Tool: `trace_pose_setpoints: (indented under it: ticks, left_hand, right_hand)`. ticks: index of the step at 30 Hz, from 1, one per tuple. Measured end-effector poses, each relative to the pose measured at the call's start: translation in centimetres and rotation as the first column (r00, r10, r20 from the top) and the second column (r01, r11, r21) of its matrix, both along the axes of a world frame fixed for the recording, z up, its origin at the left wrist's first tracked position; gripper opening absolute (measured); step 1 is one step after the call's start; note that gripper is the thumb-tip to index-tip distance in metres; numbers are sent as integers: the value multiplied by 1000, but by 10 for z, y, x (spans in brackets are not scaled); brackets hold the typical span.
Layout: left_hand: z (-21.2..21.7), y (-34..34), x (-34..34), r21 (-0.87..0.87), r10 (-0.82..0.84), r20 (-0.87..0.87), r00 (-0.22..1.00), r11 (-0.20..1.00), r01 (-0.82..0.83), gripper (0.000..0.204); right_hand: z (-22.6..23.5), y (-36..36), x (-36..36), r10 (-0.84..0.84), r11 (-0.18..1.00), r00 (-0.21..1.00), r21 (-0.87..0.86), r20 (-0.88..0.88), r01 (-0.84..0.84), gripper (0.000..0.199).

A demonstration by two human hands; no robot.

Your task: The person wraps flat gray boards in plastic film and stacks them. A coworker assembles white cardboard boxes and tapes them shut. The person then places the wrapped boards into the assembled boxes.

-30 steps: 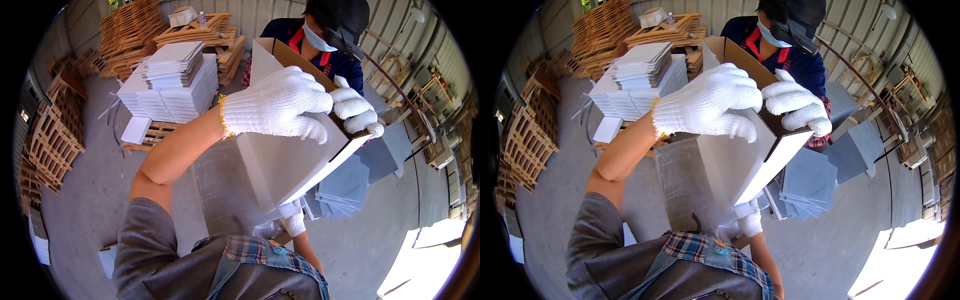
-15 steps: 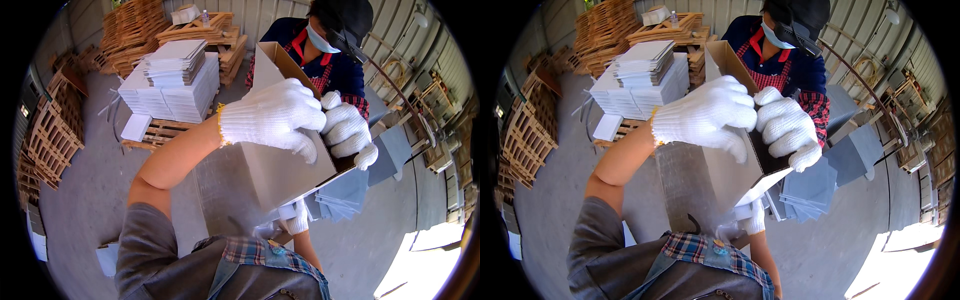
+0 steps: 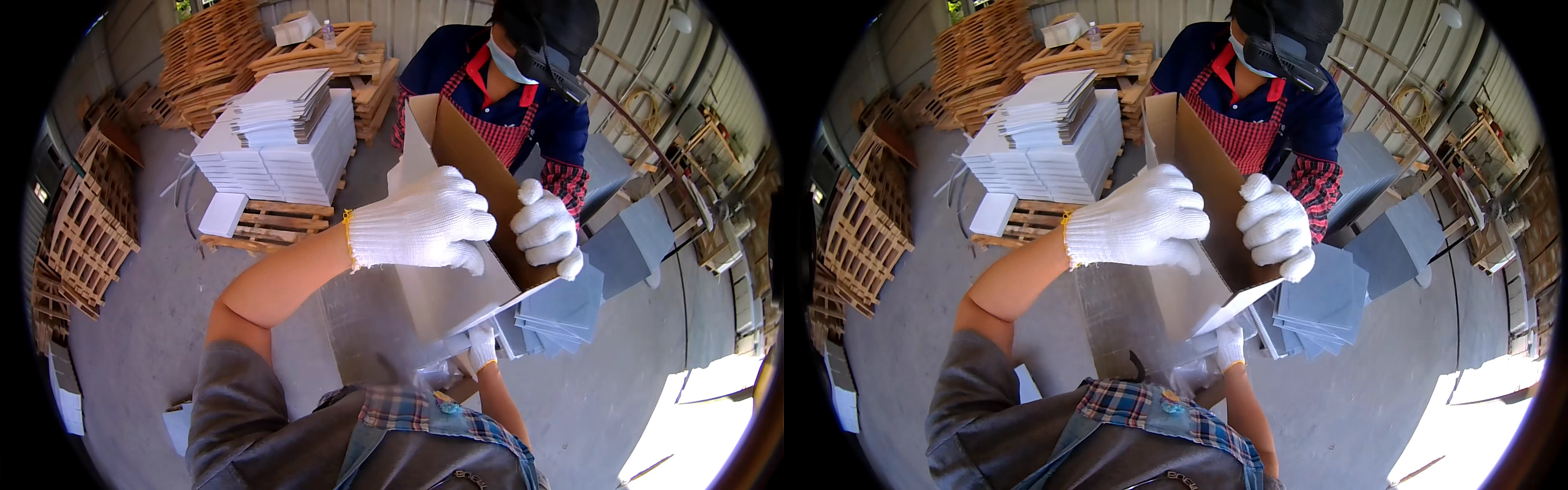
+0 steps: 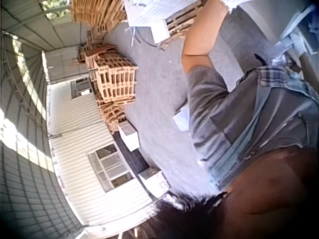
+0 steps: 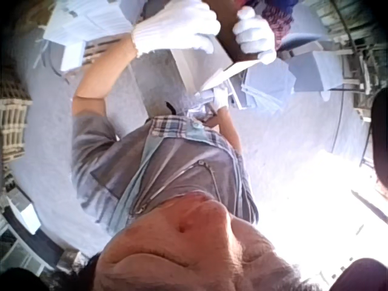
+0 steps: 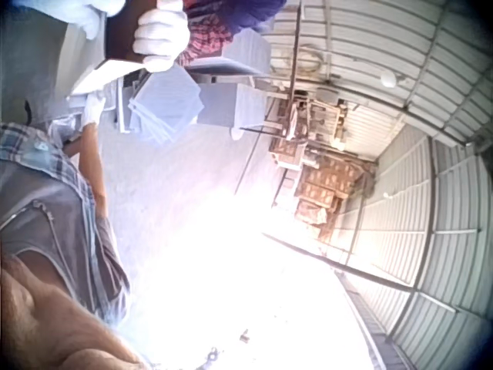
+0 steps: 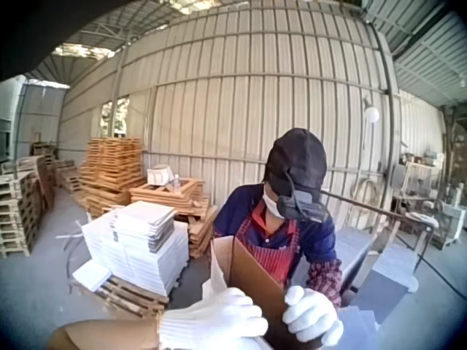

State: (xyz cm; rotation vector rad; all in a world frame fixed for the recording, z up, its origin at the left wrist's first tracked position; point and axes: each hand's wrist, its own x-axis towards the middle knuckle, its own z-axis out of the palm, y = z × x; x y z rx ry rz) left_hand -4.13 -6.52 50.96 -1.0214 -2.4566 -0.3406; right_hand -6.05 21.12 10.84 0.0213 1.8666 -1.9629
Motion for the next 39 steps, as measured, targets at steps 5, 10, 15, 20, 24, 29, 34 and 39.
trace_pose_setpoints:
  ticks: [5,10,15,20,24,29,34,39]
  left_hand:
    - [-6,-4,-12,36,-38,-37,999,999,39,38]
    - [-37,22,13,-8,-55,-144,988,998,55,32]
    - [-36,18,13,-14,-36,-68,997,999,35,32]
    - [-36,21,14,-10,-25,-113,993,1000,24,34]
    - [-36,21,15,-7,-29,-145,989,1000,28,35]
    - [-39,13,12,-31,-29,-55,998,999,27,37]
    - [-27,-7,-13,14,21,-48,999,1000,-21,43]
    - [-84,-32,-22,5,87,33,996,996,-87,44]
  right_hand:
    - [-14,7,-7,227,941,938,308,-261,-142,22]
    - [-48,16,0,107,893,962,449,-252,18,22]
    - [-82,25,-23,279,873,898,479,-340,-90,22]
    - [-60,17,-23,143,835,969,550,-202,-9,22]
    - [-15,25,-28,487,575,782,817,-390,49,27]
    - [201,-22,21,-390,920,858,-104,-335,377,33]
    - [287,-31,38,-453,872,834,-353,-316,339,38]
    - [304,-42,41,0,982,929,175,-370,69,27]
